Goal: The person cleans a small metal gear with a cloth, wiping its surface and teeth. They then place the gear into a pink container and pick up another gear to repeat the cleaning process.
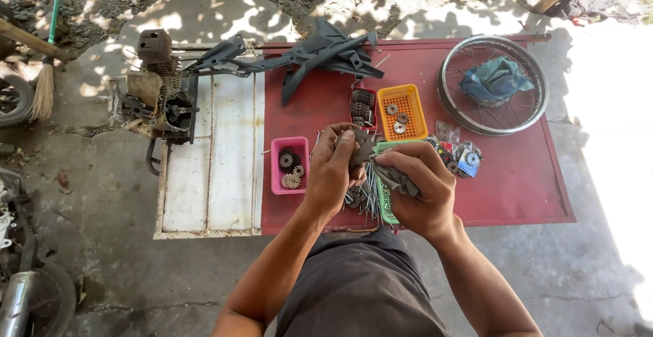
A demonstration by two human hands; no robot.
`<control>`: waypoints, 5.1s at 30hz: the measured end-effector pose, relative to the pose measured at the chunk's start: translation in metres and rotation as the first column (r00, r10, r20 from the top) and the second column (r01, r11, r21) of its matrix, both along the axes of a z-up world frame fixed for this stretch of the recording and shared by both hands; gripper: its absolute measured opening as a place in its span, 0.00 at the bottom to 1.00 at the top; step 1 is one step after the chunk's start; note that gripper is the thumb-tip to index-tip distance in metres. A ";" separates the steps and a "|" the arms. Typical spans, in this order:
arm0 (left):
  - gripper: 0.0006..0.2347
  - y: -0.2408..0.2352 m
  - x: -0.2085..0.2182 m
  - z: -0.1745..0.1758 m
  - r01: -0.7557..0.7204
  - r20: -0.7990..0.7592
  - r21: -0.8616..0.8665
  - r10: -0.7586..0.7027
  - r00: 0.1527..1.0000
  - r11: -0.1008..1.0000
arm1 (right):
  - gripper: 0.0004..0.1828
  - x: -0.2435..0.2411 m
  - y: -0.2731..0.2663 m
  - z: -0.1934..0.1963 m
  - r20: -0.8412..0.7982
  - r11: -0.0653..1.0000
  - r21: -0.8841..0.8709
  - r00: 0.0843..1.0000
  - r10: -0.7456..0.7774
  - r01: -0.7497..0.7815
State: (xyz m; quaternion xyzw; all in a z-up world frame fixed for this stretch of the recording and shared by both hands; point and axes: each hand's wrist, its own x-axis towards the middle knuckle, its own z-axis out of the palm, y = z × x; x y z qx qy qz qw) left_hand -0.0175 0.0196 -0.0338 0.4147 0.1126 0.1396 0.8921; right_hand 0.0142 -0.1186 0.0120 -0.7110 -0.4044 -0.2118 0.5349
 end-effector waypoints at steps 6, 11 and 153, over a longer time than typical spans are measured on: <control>0.08 -0.014 0.003 0.009 -0.003 0.095 -0.012 0.004 0.995 1.000 | 0.15 0.019 -0.014 0.007 0.120 0.999 0.004 0.992 0.037 -0.038; 0.08 -0.031 0.006 0.010 -0.071 0.090 -0.020 0.072 0.993 0.997 | 0.17 0.040 -0.045 -0.017 0.073 0.992 -0.065 0.991 0.114 -0.109; 0.08 0.001 0.014 0.010 -0.242 0.085 0.078 0.236 0.968 0.967 | 0.24 0.043 -0.006 -0.001 0.067 0.960 -0.051 0.958 0.277 -0.274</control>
